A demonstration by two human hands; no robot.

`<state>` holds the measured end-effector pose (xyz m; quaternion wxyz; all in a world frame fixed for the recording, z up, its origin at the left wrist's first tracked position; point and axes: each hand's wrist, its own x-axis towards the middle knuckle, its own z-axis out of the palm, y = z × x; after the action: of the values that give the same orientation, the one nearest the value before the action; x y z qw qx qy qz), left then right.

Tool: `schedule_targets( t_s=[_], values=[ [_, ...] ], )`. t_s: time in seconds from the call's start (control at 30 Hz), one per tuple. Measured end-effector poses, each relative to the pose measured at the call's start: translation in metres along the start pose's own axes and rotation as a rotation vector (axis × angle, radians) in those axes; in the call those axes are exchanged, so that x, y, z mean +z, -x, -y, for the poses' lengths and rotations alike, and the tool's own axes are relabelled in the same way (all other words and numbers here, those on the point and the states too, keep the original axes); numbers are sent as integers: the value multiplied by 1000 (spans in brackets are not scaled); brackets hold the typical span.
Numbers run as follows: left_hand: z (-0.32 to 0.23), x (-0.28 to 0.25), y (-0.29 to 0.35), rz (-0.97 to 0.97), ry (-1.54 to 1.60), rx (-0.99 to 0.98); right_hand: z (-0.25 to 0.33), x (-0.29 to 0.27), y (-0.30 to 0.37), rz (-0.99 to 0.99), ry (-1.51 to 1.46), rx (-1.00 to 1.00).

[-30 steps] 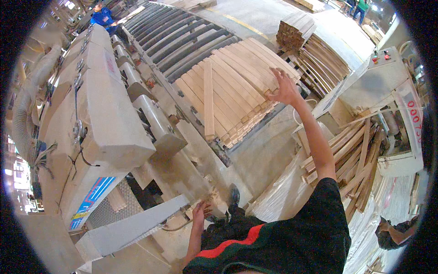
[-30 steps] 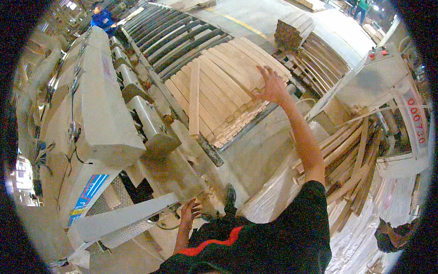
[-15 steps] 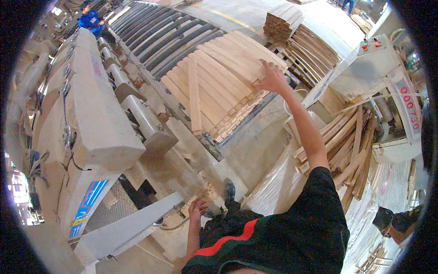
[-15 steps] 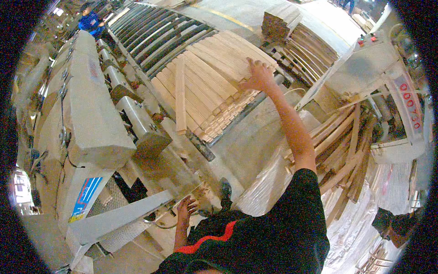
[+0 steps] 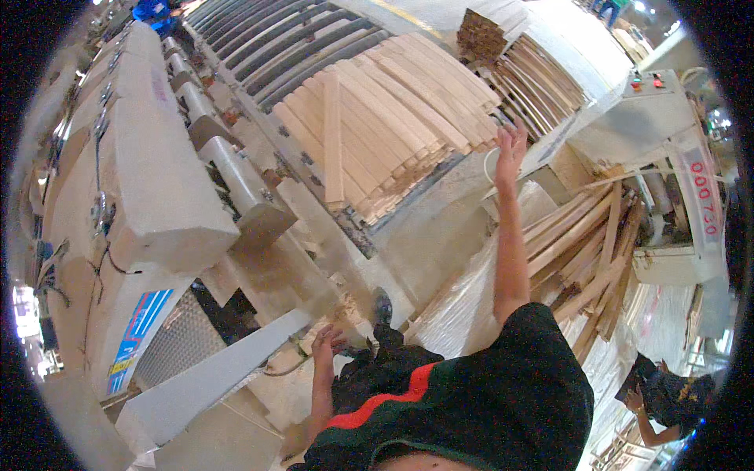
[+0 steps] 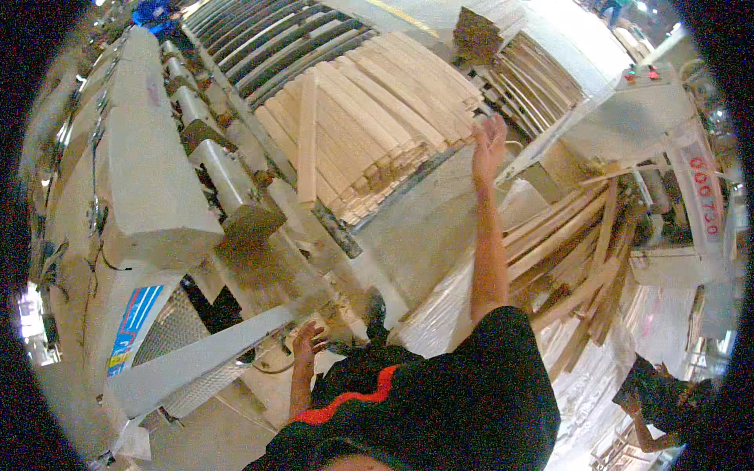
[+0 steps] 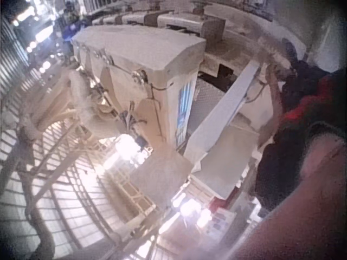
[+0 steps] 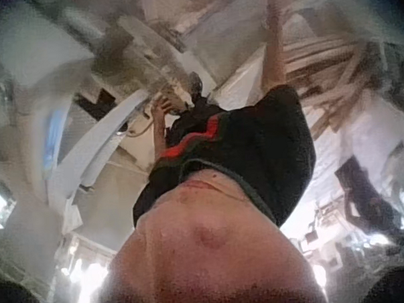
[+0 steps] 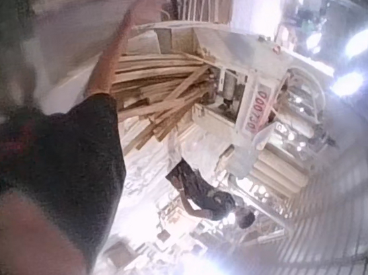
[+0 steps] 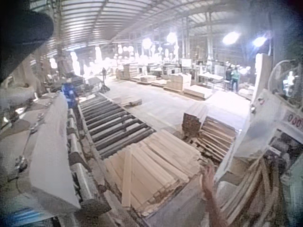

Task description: The person repeatedly picks up small wooden planks from a conveyor belt and stacks them on a growing pile. The hands are visible throughout, handling the planks one at a time or in small groups.

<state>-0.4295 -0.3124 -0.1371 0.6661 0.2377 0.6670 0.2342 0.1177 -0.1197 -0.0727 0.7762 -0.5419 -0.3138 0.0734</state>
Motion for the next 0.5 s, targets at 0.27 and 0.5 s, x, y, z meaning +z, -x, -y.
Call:
schedule_targets(
  t_s=[0.27,0.5],
  values=[
    [-24,17,-6,27,-55,0,-61,10,-21,-256,427,235],
    [-4,14,-10,59,-59,-7,-1,45,-5,-201,385,390]
  ],
)
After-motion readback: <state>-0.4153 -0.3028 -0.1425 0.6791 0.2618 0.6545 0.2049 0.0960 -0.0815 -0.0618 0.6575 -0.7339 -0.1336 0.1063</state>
